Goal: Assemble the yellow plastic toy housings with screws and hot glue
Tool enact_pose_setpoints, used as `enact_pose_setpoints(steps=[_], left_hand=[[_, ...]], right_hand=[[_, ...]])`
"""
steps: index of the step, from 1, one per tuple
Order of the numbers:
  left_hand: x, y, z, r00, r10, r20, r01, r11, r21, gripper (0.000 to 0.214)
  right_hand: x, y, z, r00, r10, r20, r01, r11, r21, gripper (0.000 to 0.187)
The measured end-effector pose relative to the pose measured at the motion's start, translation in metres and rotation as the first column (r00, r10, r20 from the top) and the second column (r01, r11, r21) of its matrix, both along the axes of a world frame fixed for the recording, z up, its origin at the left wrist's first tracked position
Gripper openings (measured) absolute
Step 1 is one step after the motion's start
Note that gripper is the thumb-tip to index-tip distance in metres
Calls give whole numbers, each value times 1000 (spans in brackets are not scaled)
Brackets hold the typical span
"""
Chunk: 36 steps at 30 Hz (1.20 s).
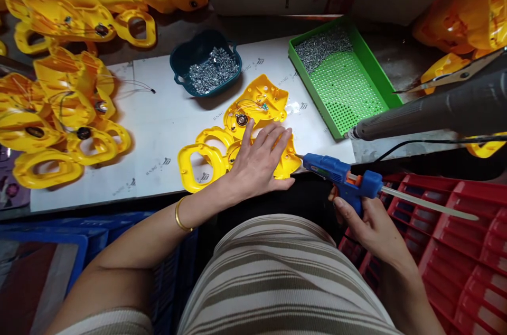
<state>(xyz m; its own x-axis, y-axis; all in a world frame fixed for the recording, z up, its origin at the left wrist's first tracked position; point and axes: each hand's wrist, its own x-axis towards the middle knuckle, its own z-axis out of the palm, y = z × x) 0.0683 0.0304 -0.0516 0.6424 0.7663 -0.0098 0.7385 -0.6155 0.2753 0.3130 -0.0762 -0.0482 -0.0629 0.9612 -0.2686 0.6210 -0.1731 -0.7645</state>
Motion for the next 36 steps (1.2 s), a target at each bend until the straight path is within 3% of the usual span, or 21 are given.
enact_pose_setpoints(steps=[11,14,17,20,24,28,31,36], left_hand=[[0,0,0,1000,18,3,-18,1000,-11,94],[-1,1,-2,1000,26,10,-26,1000,-11,96],[-3,1,-5,1000,18,19,-18,1000,-13,98],[-6,-1,-5,1000,2,24,-2,1000,10,100],[-15,6,-2,995,-8,99,-4,992,122,98],[-21,41,-4,960,162,229,-215,949,231,83],[-19,73,-9,941,274,199,-306,940,152,98],[-13,95,-15,972,222,83,-224,974,17,109]], right_hand=[[3,-1,2,997,-22,-69,15,996,-92,30],[3,2,2,975,-58,-215,16,982,-191,30],[0,3,-1,882,-144,-448,2,953,-302,33],[-5,7,-7,804,-189,-564,32,960,-277,36],[-14,27,-16,900,-140,-412,129,990,-54,32],[-24,61,-18,956,-87,-281,114,990,80,34],[-31,83,-15,971,-87,-221,108,990,88,38],[-37,100,-9,992,-75,-103,81,995,54,45]])
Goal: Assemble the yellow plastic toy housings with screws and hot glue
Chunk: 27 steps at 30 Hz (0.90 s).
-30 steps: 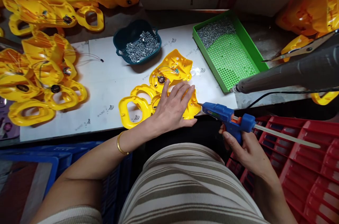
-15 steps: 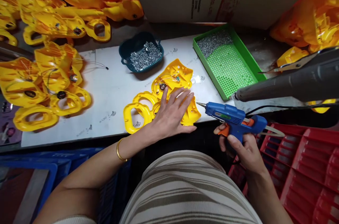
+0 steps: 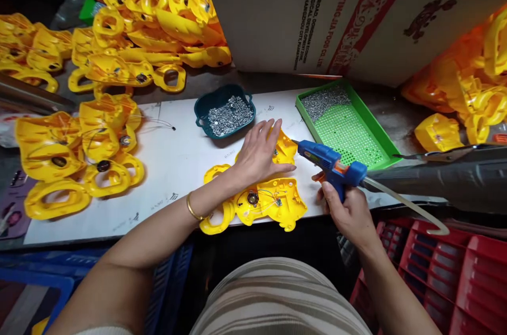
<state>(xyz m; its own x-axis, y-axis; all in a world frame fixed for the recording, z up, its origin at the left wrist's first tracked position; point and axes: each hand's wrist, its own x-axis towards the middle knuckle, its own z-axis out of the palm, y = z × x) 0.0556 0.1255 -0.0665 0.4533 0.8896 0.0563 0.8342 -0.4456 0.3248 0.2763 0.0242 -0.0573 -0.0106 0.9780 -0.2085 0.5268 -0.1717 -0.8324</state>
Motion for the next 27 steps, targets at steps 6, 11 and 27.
enact_pose_setpoints(steps=[6,11,27], left_hand=[[-1,-5,3,999,-28,33,28,1000,0,108],[0,-6,4,999,-30,24,30,1000,6,110],[2,-6,2,999,-50,17,50,998,46,106]], right_hand=[[2,2,-3,999,19,-49,-21,999,-48,42],[3,5,-6,999,22,-39,-24,998,-61,42],[4,6,0,995,22,99,-18,999,-38,46]])
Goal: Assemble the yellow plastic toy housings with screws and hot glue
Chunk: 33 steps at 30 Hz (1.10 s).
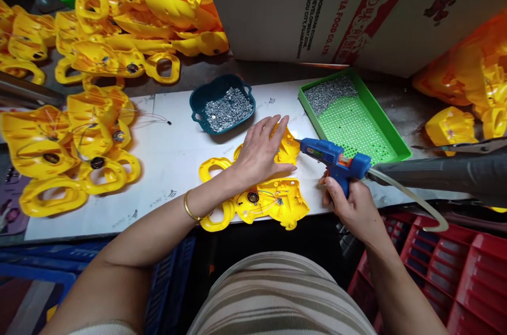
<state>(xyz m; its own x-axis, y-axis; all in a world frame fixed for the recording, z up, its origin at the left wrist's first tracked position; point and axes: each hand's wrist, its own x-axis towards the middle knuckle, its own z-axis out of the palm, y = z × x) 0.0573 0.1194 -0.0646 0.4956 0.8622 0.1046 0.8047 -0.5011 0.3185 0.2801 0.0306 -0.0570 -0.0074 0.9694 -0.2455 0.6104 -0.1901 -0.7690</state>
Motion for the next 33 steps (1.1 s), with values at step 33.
enact_pose_setpoints(steps=[33], left_hand=[[-8,6,-4,999,-43,34,45,998,-45,112]], right_hand=[[6,-2,-4,1000,4,22,-4,1000,-8,42]])
